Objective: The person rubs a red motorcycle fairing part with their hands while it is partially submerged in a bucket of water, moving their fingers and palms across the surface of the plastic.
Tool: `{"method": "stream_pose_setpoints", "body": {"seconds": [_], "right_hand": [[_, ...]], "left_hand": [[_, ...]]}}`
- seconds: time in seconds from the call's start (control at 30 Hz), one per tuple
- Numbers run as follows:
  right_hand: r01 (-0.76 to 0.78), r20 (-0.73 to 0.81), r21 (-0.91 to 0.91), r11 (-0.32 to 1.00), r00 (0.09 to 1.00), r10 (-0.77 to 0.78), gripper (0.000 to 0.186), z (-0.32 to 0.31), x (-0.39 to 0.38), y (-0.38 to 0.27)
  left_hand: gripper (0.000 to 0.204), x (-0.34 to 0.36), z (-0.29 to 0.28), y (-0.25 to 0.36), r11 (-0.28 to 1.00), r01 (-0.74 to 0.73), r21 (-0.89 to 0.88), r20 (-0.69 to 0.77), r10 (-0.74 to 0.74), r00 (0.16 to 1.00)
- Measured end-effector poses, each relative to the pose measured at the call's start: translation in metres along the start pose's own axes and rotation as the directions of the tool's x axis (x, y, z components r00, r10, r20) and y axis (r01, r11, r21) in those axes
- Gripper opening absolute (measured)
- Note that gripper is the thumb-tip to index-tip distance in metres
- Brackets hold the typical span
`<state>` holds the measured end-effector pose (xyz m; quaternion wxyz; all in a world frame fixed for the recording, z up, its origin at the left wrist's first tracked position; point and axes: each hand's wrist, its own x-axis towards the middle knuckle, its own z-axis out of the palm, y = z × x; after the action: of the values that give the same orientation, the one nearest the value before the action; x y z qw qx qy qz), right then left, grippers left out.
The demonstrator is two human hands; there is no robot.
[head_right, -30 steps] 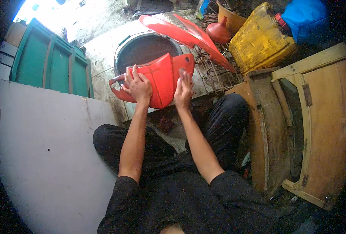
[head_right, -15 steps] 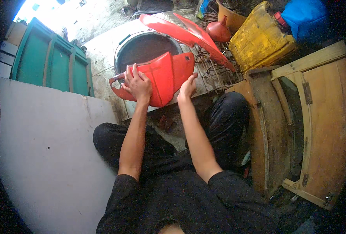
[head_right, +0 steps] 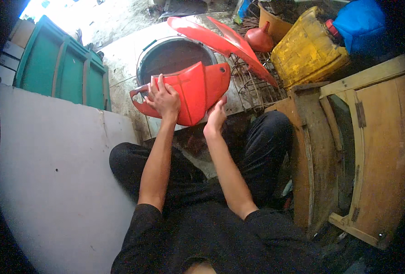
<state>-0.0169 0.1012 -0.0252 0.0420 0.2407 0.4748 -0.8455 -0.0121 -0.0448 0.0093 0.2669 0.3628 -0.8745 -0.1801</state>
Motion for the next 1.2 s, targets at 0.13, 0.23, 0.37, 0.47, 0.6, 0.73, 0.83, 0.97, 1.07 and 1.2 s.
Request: {"method": "stream_pose_setpoints", "body": {"seconds": [0.13, 0.23, 0.37, 0.47, 0.6, 0.73, 0.83, 0.97, 1.07, 1.2], "right_hand": [[0.149, -0.005, -0.195, 0.969, 0.988, -0.153, 0.066, 0.002, 0.029, -0.001], [0.273, -0.058, -0.289, 0.918, 0.952, -0.301, 0.061, 0.012, 0.048, -0.011], [0.454, 0.185, -0.463, 0.761, 0.889, -0.418, 0.057, 0.002, 0.012, 0.000], [0.330, 0.240, -0.617, 0.715, 0.944, -0.228, 0.054, 0.003, -0.060, 0.004], [0.488, 0.214, -0.589, 0.644, 0.863, -0.458, 0.054, 0.001, -0.016, 0.013], [0.514, 0.184, -0.621, 0.592, 0.830, -0.527, 0.048, 0.004, -0.011, 0.020], [0.508, 0.117, -0.608, 0.610, 0.817, -0.564, 0.051, 0.004, -0.012, 0.007], [0.479, 0.059, -0.613, 0.628, 0.821, -0.568, 0.052, 0.004, 0.028, -0.018], [0.504, 0.138, -0.671, 0.545, 0.806, -0.576, 0.052, 0.010, 0.046, -0.017], [0.627, 0.261, -0.617, 0.476, 0.733, -0.628, 0.051, 0.005, 0.011, 0.013]], "left_hand": [[0.045, -0.002, 0.003, 0.006, 1.000, -0.010, -0.015, 0.007, 0.010, 1.000], [0.045, -0.002, 0.004, 0.010, 1.000, -0.011, -0.024, 0.008, 0.012, 1.000], [0.046, -0.001, 0.004, 0.003, 1.000, -0.003, 0.001, 0.020, 0.003, 1.000], [0.045, -0.006, 0.001, -0.012, 1.000, 0.007, 0.017, 0.003, -0.007, 1.000], [0.045, -0.002, 0.004, 0.009, 1.000, 0.000, -0.019, 0.014, 0.000, 1.000], [0.045, -0.003, 0.005, 0.002, 1.000, 0.003, -0.006, 0.015, -0.003, 1.000], [0.044, -0.002, 0.004, 0.000, 1.000, -0.009, 0.005, -0.006, 0.009, 1.000], [0.044, -0.002, 0.003, -0.002, 1.000, -0.009, -0.005, -0.024, 0.009, 1.000], [0.044, -0.004, 0.006, 0.006, 1.000, -0.015, -0.014, -0.012, 0.014, 1.000], [0.044, -0.001, 0.006, 0.002, 1.000, -0.014, -0.005, -0.030, 0.014, 0.999]]}}
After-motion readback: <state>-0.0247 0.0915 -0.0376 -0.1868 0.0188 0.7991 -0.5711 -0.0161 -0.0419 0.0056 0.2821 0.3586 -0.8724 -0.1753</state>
